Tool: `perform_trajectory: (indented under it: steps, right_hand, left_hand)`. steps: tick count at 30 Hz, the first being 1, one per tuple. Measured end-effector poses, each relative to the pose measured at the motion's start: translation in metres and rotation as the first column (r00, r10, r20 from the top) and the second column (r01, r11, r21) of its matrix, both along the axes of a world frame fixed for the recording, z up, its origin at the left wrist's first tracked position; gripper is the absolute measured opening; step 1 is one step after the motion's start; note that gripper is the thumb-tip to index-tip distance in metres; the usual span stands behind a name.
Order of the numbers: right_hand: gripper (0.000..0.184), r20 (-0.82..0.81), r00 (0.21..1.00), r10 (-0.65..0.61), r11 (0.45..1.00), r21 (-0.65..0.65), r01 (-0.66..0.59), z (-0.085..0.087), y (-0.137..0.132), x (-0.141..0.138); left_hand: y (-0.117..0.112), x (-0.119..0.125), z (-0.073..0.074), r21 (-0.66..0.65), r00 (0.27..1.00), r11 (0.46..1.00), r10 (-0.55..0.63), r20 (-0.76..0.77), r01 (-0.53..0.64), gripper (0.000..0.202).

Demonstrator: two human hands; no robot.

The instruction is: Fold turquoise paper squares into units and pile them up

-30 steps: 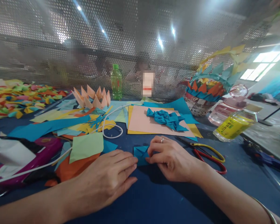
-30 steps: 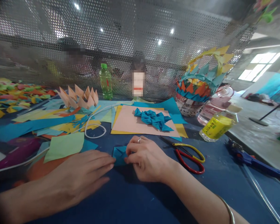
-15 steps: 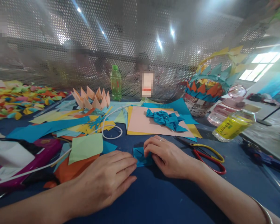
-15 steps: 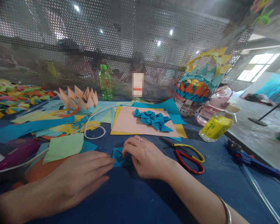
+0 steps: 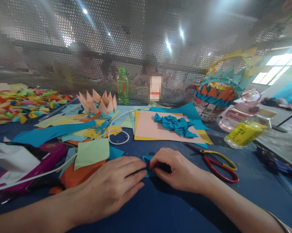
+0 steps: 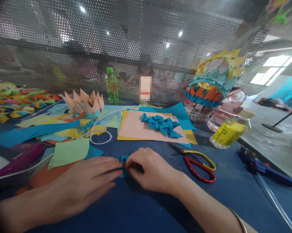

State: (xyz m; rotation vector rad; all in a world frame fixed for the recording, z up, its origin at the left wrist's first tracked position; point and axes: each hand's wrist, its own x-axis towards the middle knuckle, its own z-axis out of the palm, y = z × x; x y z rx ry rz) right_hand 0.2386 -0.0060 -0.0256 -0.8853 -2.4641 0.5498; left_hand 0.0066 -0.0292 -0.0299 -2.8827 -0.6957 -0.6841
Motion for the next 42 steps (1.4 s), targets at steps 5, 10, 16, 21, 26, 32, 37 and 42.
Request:
perform_trajectory:
  steps: [5,10,16,21,26,32,37,42]
  right_hand:
    - [0.02,0.015,0.998,0.062,0.998,-0.028,-0.062,0.0008,0.0037,0.0025]
    - [0.02,-0.03,0.993,0.112,0.993,-0.039,-0.113,0.0014,0.0064,0.0055]
    - [0.022,-0.068,0.987,0.145,0.987,-0.058,-0.149,0.0012,0.0078,0.0067]
    - [0.022,-0.056,0.988,0.146,0.987,-0.06,-0.15,0.0023,0.0078,0.007]
    - [0.024,-0.037,0.989,0.141,0.988,-0.058,-0.143,0.0031,0.0075,0.0069]
    - [0.024,-0.016,0.99,0.142,0.988,-0.055,-0.143,0.0025,0.0075,0.007]
    - [0.023,0.0,0.989,0.146,0.988,-0.046,-0.146,0.0052,0.0066,0.0073]
    - [0.023,0.032,0.987,0.16,0.987,-0.024,-0.16,0.0079,0.0047,0.0082]
  left_hand:
    - [0.0006,-0.003,-0.0042,-0.039,0.999,0.999,-0.031,0.011,0.032,0.025]
    - [-0.0007,-0.0019,-0.0017,-0.013,0.998,0.999,-0.042,0.043,0.042,0.024]
    - [-0.0016,0.0008,0.0024,-0.026,0.996,0.998,-0.058,0.065,0.06,0.025]
    - [-0.0014,0.0006,0.0024,-0.033,0.997,0.998,-0.058,0.047,0.059,0.027]
    - [-0.0022,-0.0028,-0.0001,-0.052,0.999,0.998,-0.037,-0.001,0.037,0.026]
    - [-0.0028,-0.0018,-0.0016,-0.035,0.999,0.999,-0.039,0.029,0.04,0.025]
    - [-0.0034,0.0007,0.0006,-0.018,0.997,0.999,-0.047,0.061,0.048,0.024]
    - [-0.0038,0.0009,0.0022,-0.05,0.997,0.998,-0.045,0.057,0.048,0.022]
